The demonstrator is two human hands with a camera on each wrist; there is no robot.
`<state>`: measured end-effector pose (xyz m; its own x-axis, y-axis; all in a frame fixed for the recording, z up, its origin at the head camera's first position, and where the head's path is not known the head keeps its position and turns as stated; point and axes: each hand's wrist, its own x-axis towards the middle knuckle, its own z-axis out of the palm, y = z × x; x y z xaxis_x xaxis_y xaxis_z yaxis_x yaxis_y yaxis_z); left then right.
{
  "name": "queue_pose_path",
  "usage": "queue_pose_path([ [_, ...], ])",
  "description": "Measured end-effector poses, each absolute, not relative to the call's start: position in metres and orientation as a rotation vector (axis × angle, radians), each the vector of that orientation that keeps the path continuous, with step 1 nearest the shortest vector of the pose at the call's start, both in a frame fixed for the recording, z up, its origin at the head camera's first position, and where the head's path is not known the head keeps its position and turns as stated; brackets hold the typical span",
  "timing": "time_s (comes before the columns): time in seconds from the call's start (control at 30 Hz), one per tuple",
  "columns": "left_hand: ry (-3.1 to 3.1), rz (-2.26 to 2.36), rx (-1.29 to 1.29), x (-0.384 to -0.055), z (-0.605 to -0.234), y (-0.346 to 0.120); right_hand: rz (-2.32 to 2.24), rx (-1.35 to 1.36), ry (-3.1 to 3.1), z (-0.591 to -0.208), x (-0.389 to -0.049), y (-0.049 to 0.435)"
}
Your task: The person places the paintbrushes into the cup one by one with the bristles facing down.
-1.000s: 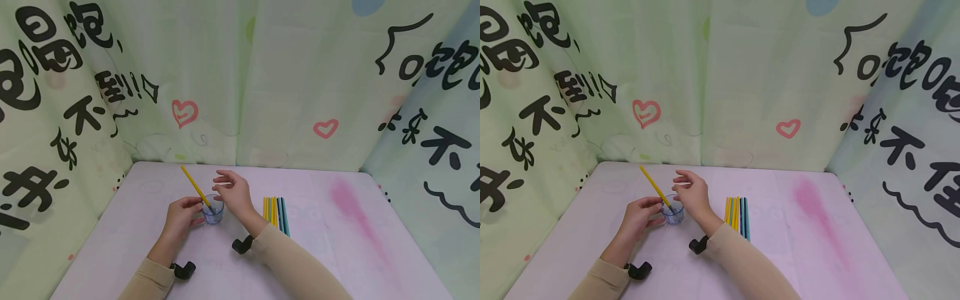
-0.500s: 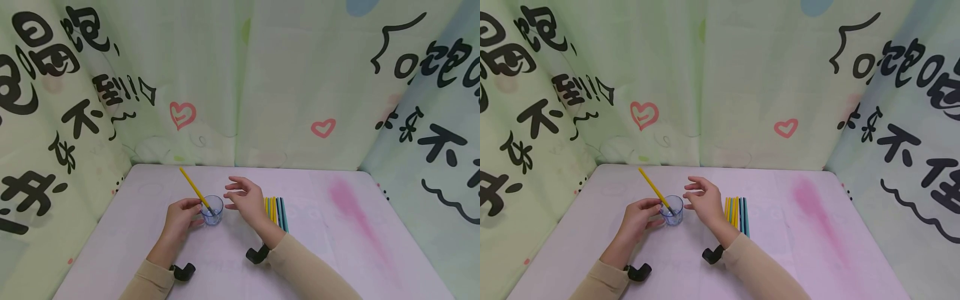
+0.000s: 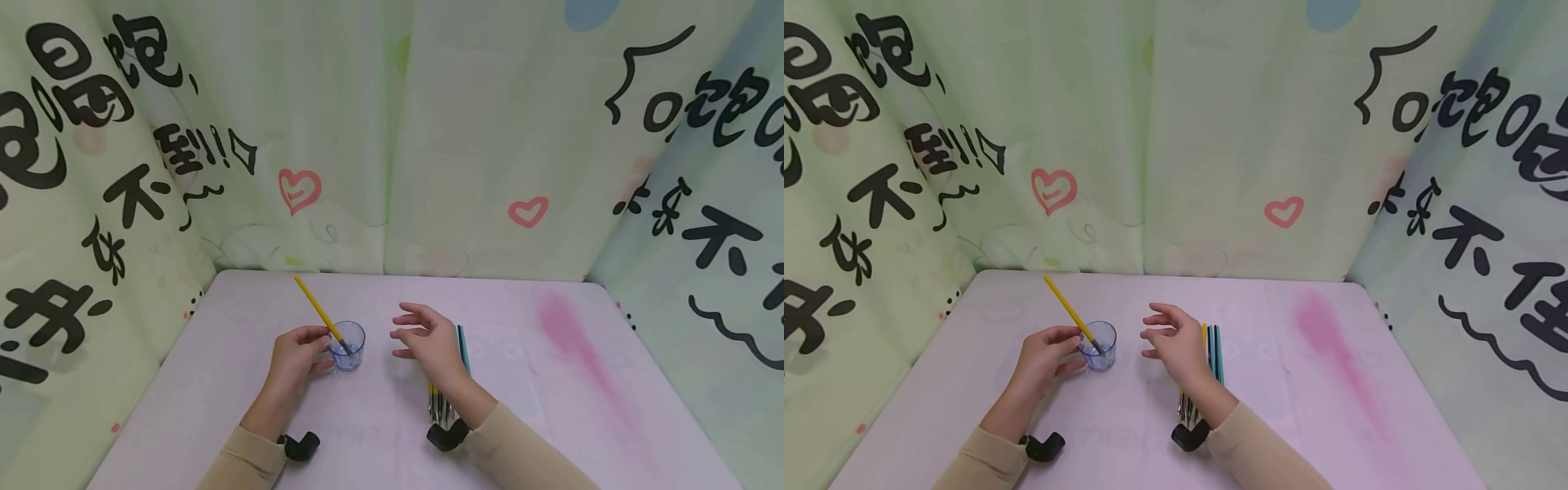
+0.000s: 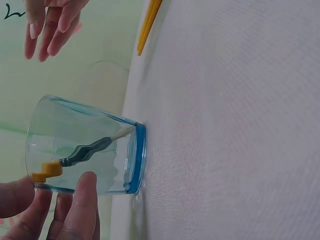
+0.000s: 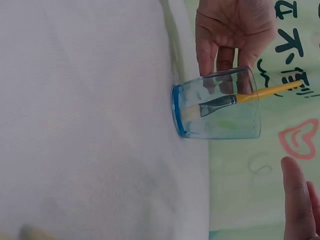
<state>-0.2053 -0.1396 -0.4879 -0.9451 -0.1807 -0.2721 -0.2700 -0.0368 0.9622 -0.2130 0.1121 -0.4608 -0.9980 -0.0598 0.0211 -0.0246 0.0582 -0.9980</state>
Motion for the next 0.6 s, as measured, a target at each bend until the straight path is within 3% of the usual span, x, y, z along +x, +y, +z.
queue_pose_path([
  [0.6,2.142,2.156,-0.504,-0.206,-0.487,-0.140,-2.044,0.076,2.351,-0.465,-0.195,0.150],
])
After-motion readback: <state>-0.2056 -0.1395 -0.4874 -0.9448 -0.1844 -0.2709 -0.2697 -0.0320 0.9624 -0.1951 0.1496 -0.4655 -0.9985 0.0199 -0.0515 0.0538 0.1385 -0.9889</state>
